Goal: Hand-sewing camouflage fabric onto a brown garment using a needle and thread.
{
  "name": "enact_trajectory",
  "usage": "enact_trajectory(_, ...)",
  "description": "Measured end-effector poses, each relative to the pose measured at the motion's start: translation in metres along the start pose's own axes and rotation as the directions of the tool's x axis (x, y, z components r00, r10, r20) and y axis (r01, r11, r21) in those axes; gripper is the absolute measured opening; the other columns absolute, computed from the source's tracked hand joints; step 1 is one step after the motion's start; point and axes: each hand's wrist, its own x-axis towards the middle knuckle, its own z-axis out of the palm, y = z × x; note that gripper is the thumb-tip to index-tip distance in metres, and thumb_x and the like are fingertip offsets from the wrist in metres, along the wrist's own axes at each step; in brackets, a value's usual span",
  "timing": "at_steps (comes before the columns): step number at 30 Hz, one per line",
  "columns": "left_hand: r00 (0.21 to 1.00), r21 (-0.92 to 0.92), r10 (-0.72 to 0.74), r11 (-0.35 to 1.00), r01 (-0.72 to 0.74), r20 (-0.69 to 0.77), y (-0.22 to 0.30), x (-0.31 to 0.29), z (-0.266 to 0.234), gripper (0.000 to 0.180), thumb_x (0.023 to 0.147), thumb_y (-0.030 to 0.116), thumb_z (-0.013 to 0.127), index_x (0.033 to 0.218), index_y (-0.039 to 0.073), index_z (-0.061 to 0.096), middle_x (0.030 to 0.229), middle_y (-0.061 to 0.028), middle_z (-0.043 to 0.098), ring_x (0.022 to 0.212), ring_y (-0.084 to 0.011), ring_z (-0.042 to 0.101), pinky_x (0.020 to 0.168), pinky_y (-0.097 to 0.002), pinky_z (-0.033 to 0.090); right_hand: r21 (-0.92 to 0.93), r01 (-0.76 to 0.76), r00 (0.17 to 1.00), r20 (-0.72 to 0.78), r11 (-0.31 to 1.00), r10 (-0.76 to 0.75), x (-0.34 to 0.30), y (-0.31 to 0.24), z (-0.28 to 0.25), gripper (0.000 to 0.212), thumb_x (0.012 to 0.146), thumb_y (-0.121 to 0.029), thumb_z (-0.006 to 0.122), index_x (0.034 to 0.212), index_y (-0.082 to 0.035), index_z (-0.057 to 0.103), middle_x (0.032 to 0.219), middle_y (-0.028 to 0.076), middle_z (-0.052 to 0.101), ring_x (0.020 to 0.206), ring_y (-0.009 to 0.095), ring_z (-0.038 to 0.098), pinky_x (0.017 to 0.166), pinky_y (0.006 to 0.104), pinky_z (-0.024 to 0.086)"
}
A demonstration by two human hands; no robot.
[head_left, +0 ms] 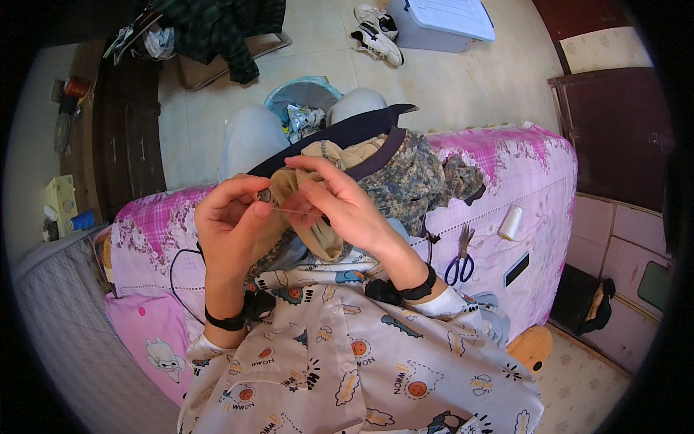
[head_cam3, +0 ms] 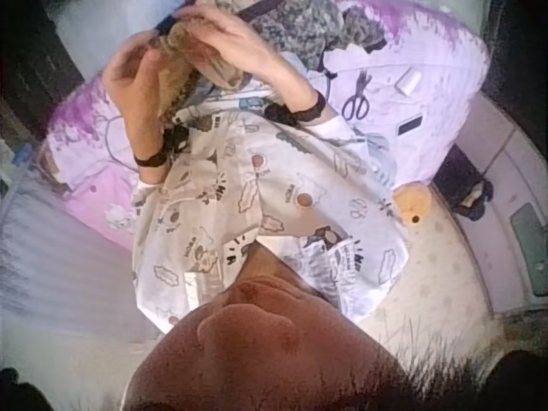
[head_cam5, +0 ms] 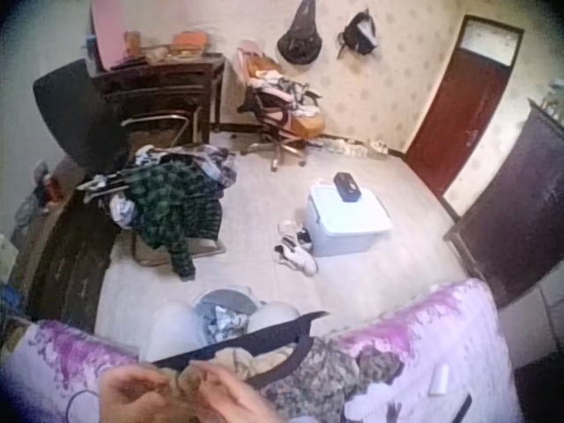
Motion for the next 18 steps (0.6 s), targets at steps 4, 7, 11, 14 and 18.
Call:
enact_trajectory(4, 0.998, 0.071, 0.052, 0.996, -0.054, 0.031, -0.001, -0.002, 0.001, 0.027, 0.08, -0.005, 0.074, 0.105, -0.004, 0.067, 0.096, -0.0055, 0.064, 0.082, -0.0087, 0.056, 0.073, -0.022, 0.044, 0.174, -0.041, 0.996, 0.089, 0.984, 0.025, 0.007, 0.009, 0.002, 0.031, 0.104, -0.018, 0.044, 0.126, 0.001, 0.055, 0.106, 0.011, 0.068, 0.093, 0.016, 0.067, 0.08, 0.0274, 0.052)
enact_trajectory(7, 0.993, 0.122, 0.102, 0.987, -0.109, 0.065, 0.001, -0.002, 0.006, 0.029, 0.077, -0.007, 0.075, 0.105, -0.004, 0.067, 0.096, -0.0058, 0.064, 0.08, -0.009, 0.055, 0.071, -0.0218, 0.043, 0.343, -0.086, 0.978, 0.209, 0.936, 0.014, 0.01, 0.013, 0.002, 0.033, 0.104, -0.019, 0.045, 0.127, 0.003, 0.055, 0.109, 0.011, 0.067, 0.098, 0.017, 0.066, 0.084, 0.0283, 0.053)
enact_trajectory(11, 0.988, 0.228, 0.129, 0.963, -0.146, 0.085, 0.006, -0.004, 0.01, 0.031, 0.074, -0.009, 0.076, 0.103, -0.003, 0.067, 0.094, -0.0063, 0.064, 0.076, -0.0094, 0.054, 0.067, -0.0216, 0.042, 0.443, -0.093, 0.986, 0.165, 0.892, 0.021, 0.012, 0.014, 0.001, 0.032, 0.103, -0.019, 0.047, 0.124, 0.004, 0.058, 0.11, 0.012, 0.067, 0.098, 0.019, 0.065, 0.084, 0.0305, 0.052)
enact_trajectory(14, 0.973, 0.312, 0.206, 0.922, -0.228, 0.103, 0.006, -0.004, 0.012, 0.029, 0.072, -0.007, 0.078, 0.098, -0.003, 0.067, 0.093, -0.0066, 0.063, 0.072, -0.0093, 0.052, 0.063, -0.0213, 0.04, 0.443, 0.01, 1.0, 0.013, 0.897, -0.017, 0.013, 0.014, -0.002, 0.028, 0.102, -0.016, 0.05, 0.118, 0.004, 0.061, 0.107, 0.012, 0.067, 0.097, 0.02, 0.065, 0.084, 0.0316, 0.052)
enact_trajectory(18, 0.973, 0.394, 0.219, 0.89, -0.229, 0.07, 0.0, -0.007, 0.017, 0.027, 0.071, -0.005, 0.08, 0.093, -0.001, 0.066, 0.091, -0.0061, 0.062, 0.07, -0.0086, 0.051, 0.059, -0.0212, 0.039, 0.365, 0.205, 0.966, -0.222, 0.908, -0.129, 0.008, 0.008, -0.005, 0.024, 0.099, -0.009, 0.055, 0.121, 0.0, 0.059, 0.101, 0.013, 0.069, 0.087, 0.017, 0.066, 0.077, 0.0287, 0.052)
